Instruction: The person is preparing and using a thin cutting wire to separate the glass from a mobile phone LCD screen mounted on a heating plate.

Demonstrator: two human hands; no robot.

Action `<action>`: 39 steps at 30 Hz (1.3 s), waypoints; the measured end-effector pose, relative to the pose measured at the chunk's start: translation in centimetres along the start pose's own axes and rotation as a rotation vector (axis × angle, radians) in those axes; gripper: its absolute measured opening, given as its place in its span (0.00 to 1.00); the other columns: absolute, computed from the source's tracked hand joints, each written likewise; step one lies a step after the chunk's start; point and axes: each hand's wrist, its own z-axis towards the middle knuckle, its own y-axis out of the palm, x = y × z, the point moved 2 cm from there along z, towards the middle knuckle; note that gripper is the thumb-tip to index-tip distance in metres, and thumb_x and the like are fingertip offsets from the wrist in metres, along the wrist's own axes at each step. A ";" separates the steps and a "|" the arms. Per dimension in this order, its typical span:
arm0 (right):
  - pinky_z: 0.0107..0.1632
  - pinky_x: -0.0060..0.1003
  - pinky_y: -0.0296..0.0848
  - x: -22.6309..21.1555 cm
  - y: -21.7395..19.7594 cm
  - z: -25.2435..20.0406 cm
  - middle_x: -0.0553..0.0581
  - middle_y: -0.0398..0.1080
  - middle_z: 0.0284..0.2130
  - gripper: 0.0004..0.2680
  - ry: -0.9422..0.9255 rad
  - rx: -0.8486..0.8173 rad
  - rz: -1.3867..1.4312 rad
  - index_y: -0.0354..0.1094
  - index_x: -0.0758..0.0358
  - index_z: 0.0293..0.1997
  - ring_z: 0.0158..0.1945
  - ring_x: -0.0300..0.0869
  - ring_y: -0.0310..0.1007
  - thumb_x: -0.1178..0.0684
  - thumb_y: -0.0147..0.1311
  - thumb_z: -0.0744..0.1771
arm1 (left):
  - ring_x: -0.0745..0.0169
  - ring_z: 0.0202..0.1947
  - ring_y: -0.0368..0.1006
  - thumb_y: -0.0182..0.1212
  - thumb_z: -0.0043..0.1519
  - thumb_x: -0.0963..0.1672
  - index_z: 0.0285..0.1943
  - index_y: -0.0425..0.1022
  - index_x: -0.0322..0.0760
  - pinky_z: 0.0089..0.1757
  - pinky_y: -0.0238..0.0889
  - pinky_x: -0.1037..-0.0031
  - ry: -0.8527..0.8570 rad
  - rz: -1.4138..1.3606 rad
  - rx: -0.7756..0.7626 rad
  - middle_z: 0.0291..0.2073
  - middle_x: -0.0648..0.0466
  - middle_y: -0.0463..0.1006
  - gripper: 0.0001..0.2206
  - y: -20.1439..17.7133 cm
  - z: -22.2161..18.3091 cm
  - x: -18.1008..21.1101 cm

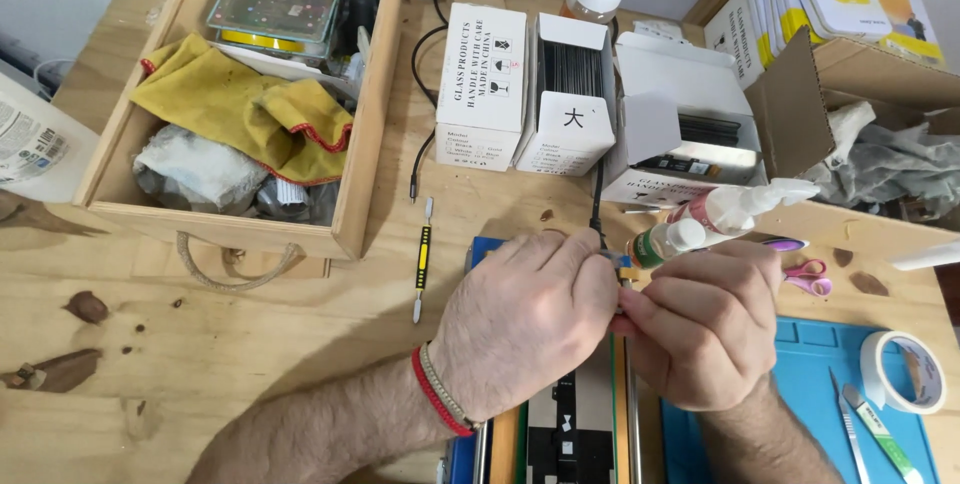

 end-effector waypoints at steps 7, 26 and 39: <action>0.49 0.45 0.65 -0.9 0.1 2.3 0.59 0.69 0.35 0.11 0.500 -0.260 0.413 0.64 0.65 0.39 0.40 0.51 0.67 0.51 0.41 0.74 | 0.52 0.35 0.73 0.54 0.67 0.34 0.33 0.65 0.39 0.40 0.68 0.67 0.073 0.094 0.100 0.42 0.43 0.81 0.11 0.3 0.1 -0.5; 0.39 0.44 0.66 0.0 0.7 1.0 0.56 0.73 0.34 0.03 0.049 0.016 0.035 0.76 0.62 0.40 0.34 0.47 0.70 0.56 0.60 0.70 | 0.51 0.34 0.74 0.57 0.68 0.33 0.33 0.67 0.36 0.38 0.70 0.64 0.031 0.046 0.074 0.44 0.42 0.83 0.11 -0.5 0.4 -0.9; 0.47 0.50 0.64 -0.4 1.2 0.8 0.62 0.70 0.37 0.15 0.193 -0.082 0.087 0.73 0.65 0.37 0.38 0.54 0.67 0.45 0.45 0.73 | 0.53 0.31 0.69 0.56 0.64 0.33 0.33 0.67 0.39 0.37 0.66 0.65 0.019 0.098 0.027 0.37 0.48 0.77 0.10 -0.1 0.3 -0.9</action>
